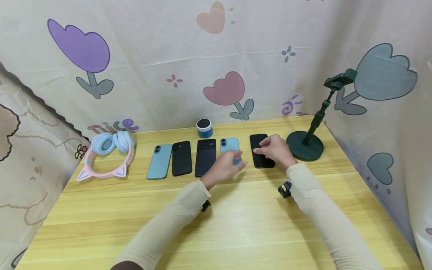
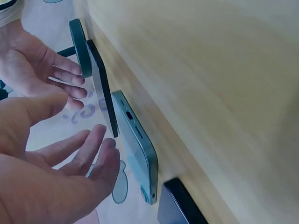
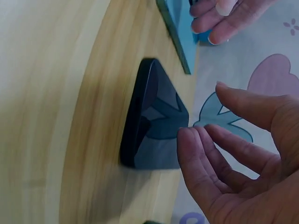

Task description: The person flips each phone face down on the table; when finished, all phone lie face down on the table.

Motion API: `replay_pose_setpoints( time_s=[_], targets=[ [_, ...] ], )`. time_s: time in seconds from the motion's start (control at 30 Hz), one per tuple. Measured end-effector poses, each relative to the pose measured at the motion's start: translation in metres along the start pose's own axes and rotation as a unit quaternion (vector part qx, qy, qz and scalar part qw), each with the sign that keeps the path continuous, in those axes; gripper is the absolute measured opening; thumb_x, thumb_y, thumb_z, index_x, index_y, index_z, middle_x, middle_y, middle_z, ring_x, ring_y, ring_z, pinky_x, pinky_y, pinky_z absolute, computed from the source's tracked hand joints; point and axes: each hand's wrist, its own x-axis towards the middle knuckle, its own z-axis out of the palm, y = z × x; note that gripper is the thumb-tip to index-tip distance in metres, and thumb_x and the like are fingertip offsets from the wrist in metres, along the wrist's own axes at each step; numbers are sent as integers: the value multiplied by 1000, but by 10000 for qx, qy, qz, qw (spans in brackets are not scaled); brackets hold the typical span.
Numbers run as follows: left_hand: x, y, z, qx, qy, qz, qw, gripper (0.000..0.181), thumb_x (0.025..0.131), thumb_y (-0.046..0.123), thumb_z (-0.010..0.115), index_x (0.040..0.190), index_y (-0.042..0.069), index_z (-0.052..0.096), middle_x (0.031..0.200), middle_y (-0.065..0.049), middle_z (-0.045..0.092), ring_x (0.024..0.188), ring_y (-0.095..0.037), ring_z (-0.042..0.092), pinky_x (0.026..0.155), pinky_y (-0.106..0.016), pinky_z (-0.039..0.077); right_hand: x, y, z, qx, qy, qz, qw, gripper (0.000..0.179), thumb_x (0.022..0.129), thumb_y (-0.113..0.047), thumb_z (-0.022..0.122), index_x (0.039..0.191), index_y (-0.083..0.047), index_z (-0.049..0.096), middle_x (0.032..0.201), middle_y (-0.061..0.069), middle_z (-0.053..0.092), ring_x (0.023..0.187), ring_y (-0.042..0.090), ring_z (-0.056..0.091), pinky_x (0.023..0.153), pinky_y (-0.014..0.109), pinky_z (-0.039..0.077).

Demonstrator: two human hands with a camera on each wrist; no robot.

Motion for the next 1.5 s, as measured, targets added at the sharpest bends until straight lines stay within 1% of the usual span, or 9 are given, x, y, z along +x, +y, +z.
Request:
replay_pose_setpoints(
  time_s=[0.13,0.37,0.53,0.63,0.8,0.9,1.0,1.37,1.5],
  targets=[
    [6,6,6,325,92,-46,9994,47,99,27,68,138,1,61,123,-8,70,117,-21,62,105,-38,45,-1,4,-5,-365,81,131,9992,53,93,-30,76,129,6,63,123,27,65,91,31,69,81,44,57],
    [15,10,16,908,198,-147,9956,42,97,32,70,129,5,69,113,-3,73,108,-18,62,97,-33,43,-1,11,-11,-926,235,227,9952,60,92,-30,76,132,12,59,130,32,59,119,46,56,100,59,45],
    [19,11,22,1274,191,-198,9915,37,97,36,71,119,8,73,92,1,67,90,-16,56,84,-30,40,-1,18,-13,-994,251,364,9941,66,91,-31,77,133,15,56,128,34,58,115,45,55,98,59,46],
    [22,13,26,1419,200,-261,9893,38,96,39,71,119,10,73,95,0,66,88,-18,51,79,-30,39,-1,22,-13,-948,207,465,9942,65,92,-31,77,133,14,55,130,34,56,113,44,54,98,60,45],
    [24,21,32,1475,137,-448,9880,30,95,44,70,91,15,72,90,2,61,89,-21,45,76,-30,36,1,25,-11,-877,203,567,9943,62,92,-30,77,132,12,57,132,33,55,109,39,52,97,58,45],
    [25,24,34,1544,78,-552,9864,37,95,46,69,74,16,63,83,3,55,90,-22,41,76,-31,32,1,26,-9,-875,189,528,9946,61,92,-30,77,131,12,58,128,31,58,105,37,53,92,54,47],
    [25,26,36,1628,57,-618,9847,43,95,47,68,68,16,59,82,3,52,89,-22,38,76,-31,29,2,26,-8,-902,170,457,9947,61,91,-31,77,130,13,59,123,31,60,103,37,55,90,53,48],
    [30,33,42,1756,-28,-775,9814,35,94,47,70,75,19,61,89,2,52,92,-23,36,78,-33,27,2,26,-5,-821,182,445,9955,62,90,-28,78,130,15,58,121,30,62,105,38,55,96,56,47],
    [28,34,43,1656,2,-820,9828,34,96,45,69,75,18,61,89,1,50,92,-23,35,78,-33,27,3,26,-3,-757,156,500,9958,62,90,-27,78,131,15,57,123,30,61,107,38,55,98,56,46]
  ],
)
